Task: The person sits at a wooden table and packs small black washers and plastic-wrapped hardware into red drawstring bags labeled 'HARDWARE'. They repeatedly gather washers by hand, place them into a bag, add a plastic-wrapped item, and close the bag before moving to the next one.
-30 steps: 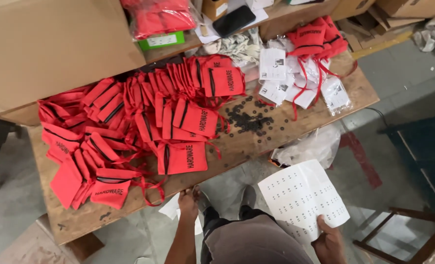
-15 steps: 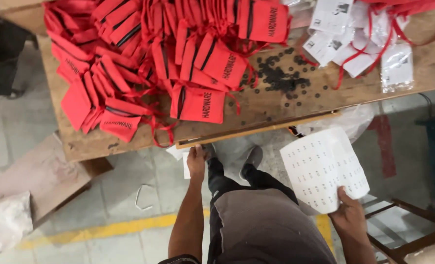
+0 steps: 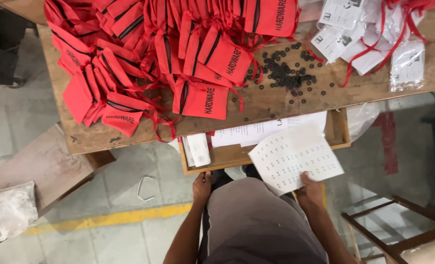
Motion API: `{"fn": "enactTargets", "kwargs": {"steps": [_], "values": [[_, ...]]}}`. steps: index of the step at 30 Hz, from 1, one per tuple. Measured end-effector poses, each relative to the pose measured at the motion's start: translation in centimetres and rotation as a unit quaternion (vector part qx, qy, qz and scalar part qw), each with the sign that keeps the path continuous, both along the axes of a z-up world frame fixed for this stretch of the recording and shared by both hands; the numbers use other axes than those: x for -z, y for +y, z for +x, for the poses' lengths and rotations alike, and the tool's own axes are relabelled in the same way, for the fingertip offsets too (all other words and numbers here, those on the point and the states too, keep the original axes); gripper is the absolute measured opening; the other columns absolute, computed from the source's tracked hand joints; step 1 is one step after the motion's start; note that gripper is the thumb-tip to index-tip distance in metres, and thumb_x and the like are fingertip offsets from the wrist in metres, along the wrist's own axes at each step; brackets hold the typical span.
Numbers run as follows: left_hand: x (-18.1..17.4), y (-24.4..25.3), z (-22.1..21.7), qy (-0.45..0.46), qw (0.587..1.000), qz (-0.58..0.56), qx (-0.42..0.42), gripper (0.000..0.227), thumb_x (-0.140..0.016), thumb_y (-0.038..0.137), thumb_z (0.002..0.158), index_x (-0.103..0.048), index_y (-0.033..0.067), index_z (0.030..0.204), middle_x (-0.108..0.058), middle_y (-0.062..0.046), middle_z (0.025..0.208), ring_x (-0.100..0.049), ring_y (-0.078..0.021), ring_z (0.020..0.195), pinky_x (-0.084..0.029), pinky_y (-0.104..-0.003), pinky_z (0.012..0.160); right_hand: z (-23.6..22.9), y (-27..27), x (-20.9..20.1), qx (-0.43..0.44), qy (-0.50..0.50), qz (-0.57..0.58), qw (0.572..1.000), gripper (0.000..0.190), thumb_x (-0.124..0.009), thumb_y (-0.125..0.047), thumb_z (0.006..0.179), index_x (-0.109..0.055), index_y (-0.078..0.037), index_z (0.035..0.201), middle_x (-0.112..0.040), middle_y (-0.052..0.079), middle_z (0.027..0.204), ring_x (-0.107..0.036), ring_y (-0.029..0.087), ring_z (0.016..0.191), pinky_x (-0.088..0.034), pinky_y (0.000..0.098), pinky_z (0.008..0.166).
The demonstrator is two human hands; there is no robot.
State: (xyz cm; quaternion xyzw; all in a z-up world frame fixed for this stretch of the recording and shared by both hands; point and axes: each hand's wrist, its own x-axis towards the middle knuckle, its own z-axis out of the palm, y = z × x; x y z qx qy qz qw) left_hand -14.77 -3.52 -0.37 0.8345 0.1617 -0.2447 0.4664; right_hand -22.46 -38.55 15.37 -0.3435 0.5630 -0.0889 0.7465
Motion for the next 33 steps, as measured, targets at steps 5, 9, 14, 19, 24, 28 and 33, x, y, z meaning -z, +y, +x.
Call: {"fn": "enactTargets", "kwargs": {"steps": [5,9,14,19,24,28,33], "values": [[-1.6,0.4,1.4,0.069,0.997,-0.024,0.014,0.046,-0.055,0.047,0.099,-0.071,0.0057,0.111,-0.078,-0.018,0.094,-0.077,-0.0344,0.091,-0.058,-0.044,0.083,-1.3,-0.7,5.2,0.025,-0.028,0.005,0.999,0.046,-0.059,-0.016,0.103,-0.048,0.000,0.144,-0.061,0.016,0.134,-0.063,0.029,0.119,-0.051,0.0475,0.105],[-1.2,0.8,1.7,0.059,0.995,0.046,0.069,0.047,-0.055,0.048,0.099,-0.074,0.0075,0.114,-0.076,-0.019,0.107,-0.070,-0.0387,0.104,-0.054,-0.046,0.090,2.7,0.1,5.2,0.054,0.107,-0.085,0.989,0.049,-0.063,-0.016,0.097,-0.046,-0.001,0.141,-0.058,0.015,0.129,-0.059,0.032,0.113,-0.051,0.0573,0.098],[-2.9,0.9,2.7,0.102,0.990,0.057,0.083,0.049,-0.055,0.051,0.097,-0.073,0.0106,0.117,-0.074,-0.019,0.112,-0.069,-0.0391,0.108,-0.052,-0.047,0.093,6.6,0.9,3.1,0.005,0.105,-0.005,0.994,0.048,-0.060,-0.022,0.102,-0.040,0.000,0.140,-0.056,0.021,0.134,-0.060,0.036,0.118,-0.051,0.0580,0.104],[-3.2,1.0,2.9,0.127,0.984,0.086,0.096,0.051,-0.055,0.055,0.096,-0.073,0.0113,0.116,-0.074,-0.020,0.112,-0.067,-0.0410,0.111,-0.052,-0.048,0.094,7.8,-0.6,8.5,-0.103,0.022,0.070,0.992,0.044,-0.050,-0.023,0.102,-0.045,0.003,0.137,-0.059,0.023,0.132,-0.064,0.038,0.117,-0.049,0.0591,0.102],[-2.1,1.1,2.8,0.111,0.984,0.050,0.134,0.051,-0.054,0.052,0.097,-0.072,0.0080,0.115,-0.074,-0.022,0.112,-0.069,-0.0406,0.109,-0.053,-0.047,0.093,11.7,-2.8,6.8,-0.339,0.101,0.166,0.920,0.049,-0.056,-0.034,0.103,-0.056,0.009,0.127,-0.070,0.027,0.111,-0.071,0.036,0.099,-0.062,0.0481,0.089],[0.4,1.3,2.9,0.077,0.982,0.024,0.170,0.049,-0.057,0.048,0.097,-0.069,0.0069,0.119,-0.071,-0.024,0.112,-0.065,-0.0428,0.109,-0.052,-0.047,0.093,7.2,-1.8,8.4,-0.335,0.149,0.038,0.929,0.039,-0.060,-0.029,0.098,-0.057,-0.001,0.126,-0.069,0.025,0.100,-0.071,0.033,0.084,-0.061,0.0443,0.073],[6.9,3.4,2.1,0.167,0.972,-0.062,0.151,0.039,-0.057,0.025,0.093,-0.075,-0.0080,0.103,-0.079,-0.026,0.099,-0.074,-0.0349,0.093,-0.057,-0.044,0.084,1.6,0.0,9.4,-0.186,0.097,0.043,0.977,0.047,-0.062,-0.010,0.096,-0.040,0.013,0.131,-0.062,0.028,0.120,-0.062,0.032,0.095,-0.051,0.0431,0.079]]}}
